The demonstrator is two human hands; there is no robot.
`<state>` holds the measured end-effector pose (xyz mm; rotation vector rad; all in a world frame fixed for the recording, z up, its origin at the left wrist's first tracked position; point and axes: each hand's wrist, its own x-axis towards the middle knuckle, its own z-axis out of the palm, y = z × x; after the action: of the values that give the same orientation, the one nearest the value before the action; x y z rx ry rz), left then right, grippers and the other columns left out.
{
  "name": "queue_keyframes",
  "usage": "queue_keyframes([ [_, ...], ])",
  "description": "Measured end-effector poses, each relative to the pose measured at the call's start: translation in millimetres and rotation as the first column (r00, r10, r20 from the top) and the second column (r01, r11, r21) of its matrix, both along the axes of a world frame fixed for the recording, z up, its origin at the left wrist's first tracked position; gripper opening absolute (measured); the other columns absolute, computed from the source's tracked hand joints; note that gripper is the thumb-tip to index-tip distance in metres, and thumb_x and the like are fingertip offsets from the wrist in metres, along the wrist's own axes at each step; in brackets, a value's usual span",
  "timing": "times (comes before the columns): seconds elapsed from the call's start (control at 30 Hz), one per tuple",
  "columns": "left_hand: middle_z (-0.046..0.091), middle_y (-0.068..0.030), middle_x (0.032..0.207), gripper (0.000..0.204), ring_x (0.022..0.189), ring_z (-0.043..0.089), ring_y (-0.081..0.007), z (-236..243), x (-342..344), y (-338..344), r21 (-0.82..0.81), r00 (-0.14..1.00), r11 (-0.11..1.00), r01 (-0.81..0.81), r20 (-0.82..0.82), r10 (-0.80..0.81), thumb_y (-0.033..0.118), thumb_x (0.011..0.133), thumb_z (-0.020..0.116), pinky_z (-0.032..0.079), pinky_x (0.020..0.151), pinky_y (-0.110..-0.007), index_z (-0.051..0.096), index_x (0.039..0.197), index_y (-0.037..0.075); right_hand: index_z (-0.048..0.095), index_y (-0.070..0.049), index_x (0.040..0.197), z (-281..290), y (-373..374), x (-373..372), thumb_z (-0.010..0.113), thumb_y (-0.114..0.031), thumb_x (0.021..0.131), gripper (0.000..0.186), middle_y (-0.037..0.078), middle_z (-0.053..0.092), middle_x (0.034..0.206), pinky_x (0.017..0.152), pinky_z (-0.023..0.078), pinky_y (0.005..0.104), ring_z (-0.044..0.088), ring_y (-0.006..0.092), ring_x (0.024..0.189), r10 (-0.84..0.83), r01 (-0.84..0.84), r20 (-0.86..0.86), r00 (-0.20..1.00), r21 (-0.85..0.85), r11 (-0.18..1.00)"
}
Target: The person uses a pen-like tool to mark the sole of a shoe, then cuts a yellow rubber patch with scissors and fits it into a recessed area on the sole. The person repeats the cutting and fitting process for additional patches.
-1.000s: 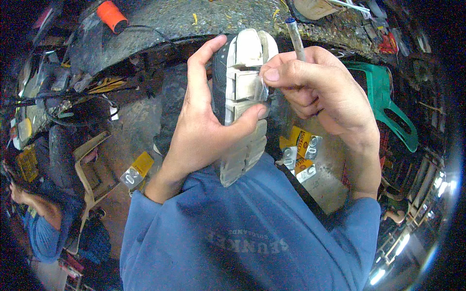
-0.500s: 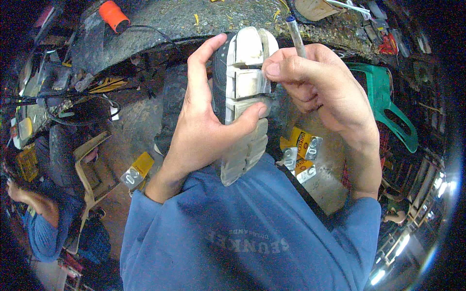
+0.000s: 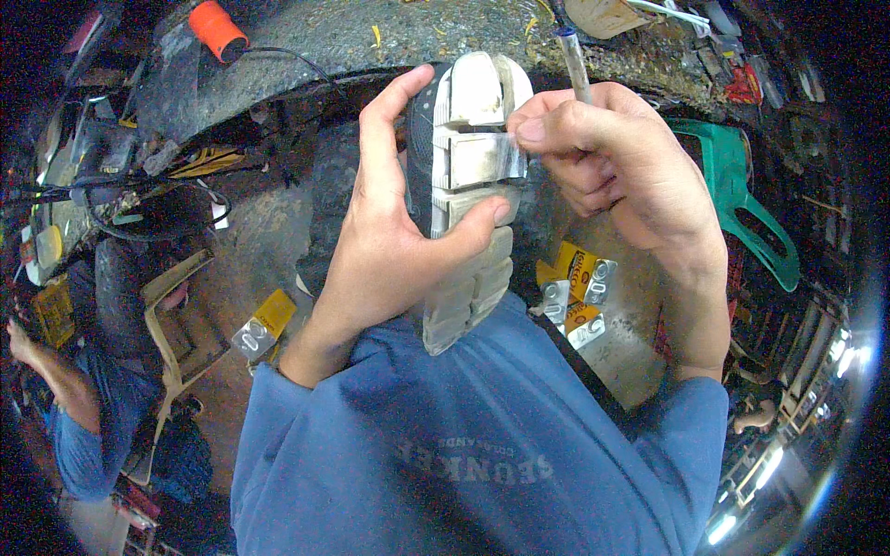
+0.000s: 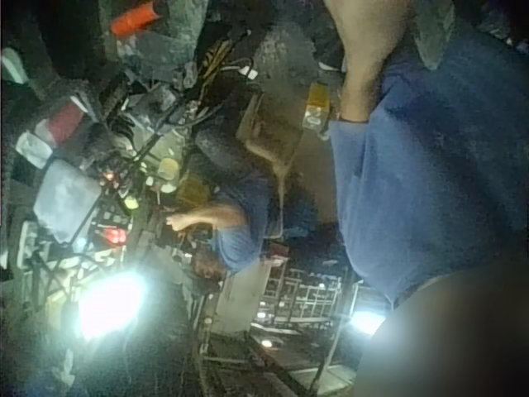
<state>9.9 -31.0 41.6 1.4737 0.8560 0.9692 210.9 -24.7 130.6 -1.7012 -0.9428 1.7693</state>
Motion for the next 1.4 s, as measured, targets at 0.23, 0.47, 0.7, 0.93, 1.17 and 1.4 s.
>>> queue_keyframes([
  [0.23,0.050,-0.0183,0.140,0.094,0.131,0.052,-0.0265,-5.2,-1.1,3.7,0.077,0.999,0.997,-0.012,-0.033,0.015,0.009,0.077,0.082,0.042,0.112,-0.037,0.029,0.154,-0.001,0.066,-0.004,0.095,-3.4,0.9,4.6,0.068,-0.025,0.090,0.023,-0.013,0.034,0.059,0.045,0.013,0.0244,0.022,-0.0002,0.046,-0.003,0.004,-0.025,1.000,0.051,0.999],
  [0.47,0.052,-0.0162,0.140,0.089,0.133,0.052,-0.0238,-14.2,-0.5,6.9,-0.277,0.963,0.959,0.066,0.269,0.011,0.009,0.083,0.080,0.041,0.113,-0.039,0.029,0.156,0.003,0.075,-0.007,0.094,-8.2,-1.6,5.8,0.070,-0.032,0.091,0.025,-0.009,0.051,0.063,0.047,0.026,0.0246,0.037,0.0015,0.052,-0.042,0.015,0.139,0.989,0.191,0.981],
  [0.7,0.053,-0.0159,0.141,0.085,0.132,0.053,-0.0256,-36.0,-1.0,18.2,-0.456,0.908,0.883,0.109,0.408,0.099,0.010,0.084,0.078,0.041,0.114,-0.040,0.033,0.156,0.004,0.073,-0.004,0.099,-22.5,-7.3,11.6,0.070,-0.027,0.094,0.023,-0.010,0.051,0.067,0.050,0.026,0.0215,0.038,-0.0007,0.054,-0.174,0.096,0.176,0.969,0.378,0.921],
  [0.93,0.052,-0.0147,0.142,0.083,0.132,0.052,-0.0253,-45.7,-3.0,14.1,-0.497,0.873,0.851,0.169,0.476,0.105,0.009,0.085,0.076,0.041,0.113,-0.041,0.034,0.156,0.006,0.066,0.001,0.109,-40.0,-27.5,34.6,0.067,-0.020,0.097,0.025,-0.010,0.035,0.058,0.046,0.019,0.0256,0.027,0.0030,0.046,-0.427,0.423,-0.064,0.902,0.336,0.842],
  [1.17,0.053,-0.0129,0.141,0.065,0.130,0.054,-0.0236,-49.6,1.5,16.4,-0.605,0.892,0.789,0.107,0.409,0.192,0.015,0.095,0.065,0.044,0.111,-0.038,0.037,0.153,0.008,0.071,-0.004,0.101,-63.7,-55.5,50.0,0.073,-0.023,0.092,0.021,-0.011,0.047,0.063,0.047,0.022,0.0225,0.035,0.0011,0.051,-0.460,0.478,-0.140,0.877,0.354,0.804],
  [1.4,0.060,-0.0124,0.131,0.054,0.116,0.064,-0.0233,-38.6,-6.3,42.5,-0.557,0.862,0.829,0.051,0.443,0.245,0.018,0.097,0.061,0.054,0.099,-0.038,0.043,0.147,0.009,0.069,-0.004,0.103,-94.3,-71.0,57.8,0.071,-0.020,0.095,0.017,-0.011,0.042,0.061,0.045,0.023,0.0220,0.032,0.0011,0.048,-0.518,0.602,-0.320,0.793,0.279,0.748],
])
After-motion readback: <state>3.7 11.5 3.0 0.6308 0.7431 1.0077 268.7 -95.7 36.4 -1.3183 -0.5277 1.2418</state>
